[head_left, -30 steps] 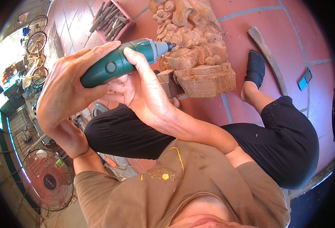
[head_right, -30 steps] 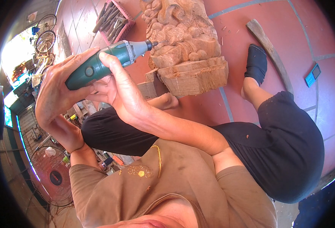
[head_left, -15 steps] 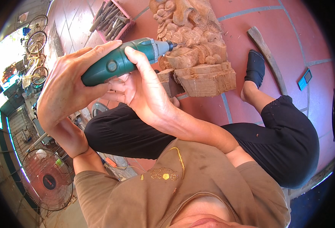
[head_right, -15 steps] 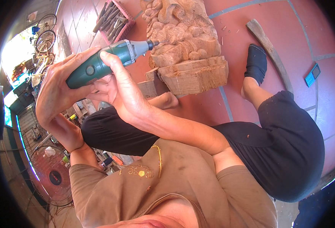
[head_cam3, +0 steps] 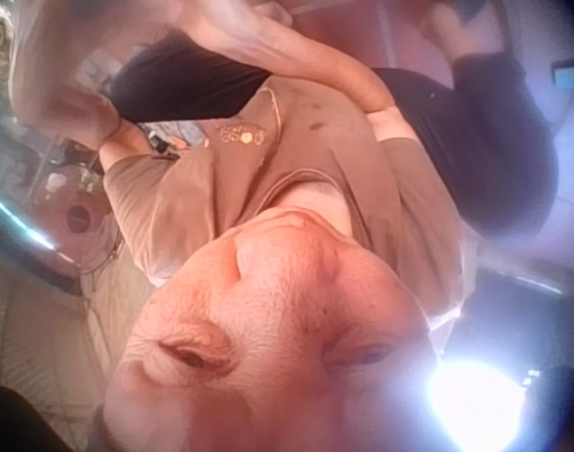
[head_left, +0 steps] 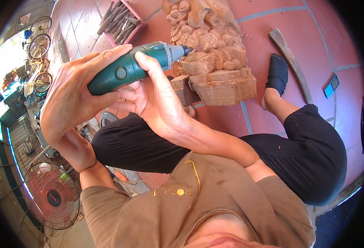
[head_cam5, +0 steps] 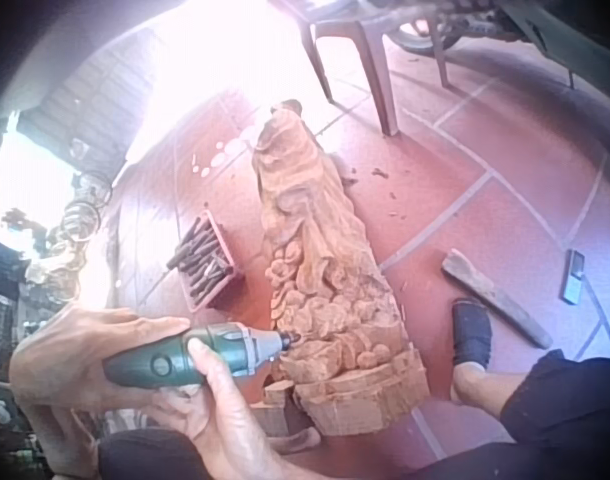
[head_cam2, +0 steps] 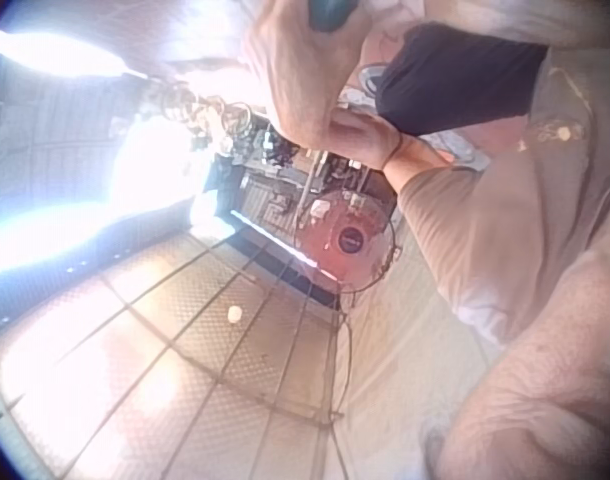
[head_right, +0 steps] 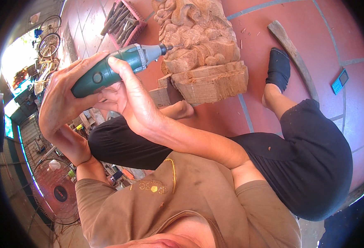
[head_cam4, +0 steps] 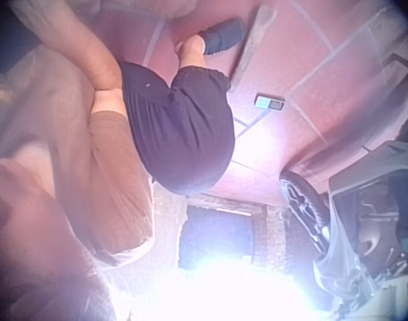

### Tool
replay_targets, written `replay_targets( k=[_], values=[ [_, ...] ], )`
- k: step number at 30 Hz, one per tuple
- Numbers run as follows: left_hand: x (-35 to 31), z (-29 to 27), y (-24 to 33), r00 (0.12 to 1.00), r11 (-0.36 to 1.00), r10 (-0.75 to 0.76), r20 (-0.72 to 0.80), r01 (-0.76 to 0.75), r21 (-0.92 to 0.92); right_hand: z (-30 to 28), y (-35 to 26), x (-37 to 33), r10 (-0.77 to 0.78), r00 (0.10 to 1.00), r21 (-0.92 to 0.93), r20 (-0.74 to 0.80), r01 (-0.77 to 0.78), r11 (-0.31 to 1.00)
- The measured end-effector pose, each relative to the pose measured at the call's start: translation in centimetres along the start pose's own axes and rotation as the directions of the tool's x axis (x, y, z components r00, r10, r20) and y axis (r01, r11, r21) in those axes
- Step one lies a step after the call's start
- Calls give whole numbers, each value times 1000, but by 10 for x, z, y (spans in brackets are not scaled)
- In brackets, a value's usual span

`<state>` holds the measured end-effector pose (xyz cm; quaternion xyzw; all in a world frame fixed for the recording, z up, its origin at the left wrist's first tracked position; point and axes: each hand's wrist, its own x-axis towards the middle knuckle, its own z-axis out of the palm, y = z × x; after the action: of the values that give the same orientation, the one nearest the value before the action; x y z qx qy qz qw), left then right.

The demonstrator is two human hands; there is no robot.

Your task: The person uses a green rotary carving tool to shape and detail a wooden block with grape-like patterns. The hands hold the tool steadily and move it across the surface to refine the carved features.

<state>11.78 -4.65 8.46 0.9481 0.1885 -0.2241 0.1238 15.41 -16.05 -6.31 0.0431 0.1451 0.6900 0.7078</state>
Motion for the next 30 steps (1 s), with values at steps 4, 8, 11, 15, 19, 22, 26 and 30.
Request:
replay_targets(
  k=[4,8,11,15,19,22,26,30],
  values=[
    [0,0,-1,1000,1000,5,7,-5,-4,0,0,-1,0,1000,4,6,0,1000],
    [0,-1,0,1000,1000,11,11,-11,-9,0,0,-1,5,1000,6,0,-5,1000],
    [0,-1,0,1000,1000,-1,13,1,-13,1,0,0,0,1000,4,1,0,1000],
    [0,-1,-1,1000,1000,-13,14,13,-13,0,-1,0,-3,1000,9,24,2,1000],
    [1,-4,2,995,996,-80,60,82,-22,0,-2,0,3,1000,17,28,-4,1000],
    [3,-3,3,996,996,-78,43,79,-30,-2,-3,2,-4,999,21,47,3,1000],
    [4,-2,2,997,997,-67,28,68,-26,-2,-5,2,-8,1000,14,28,8,1000],
    [5,-1,2,998,998,-53,13,54,-14,-2,-6,3,-12,1000,22,21,12,1000]
  ],
)
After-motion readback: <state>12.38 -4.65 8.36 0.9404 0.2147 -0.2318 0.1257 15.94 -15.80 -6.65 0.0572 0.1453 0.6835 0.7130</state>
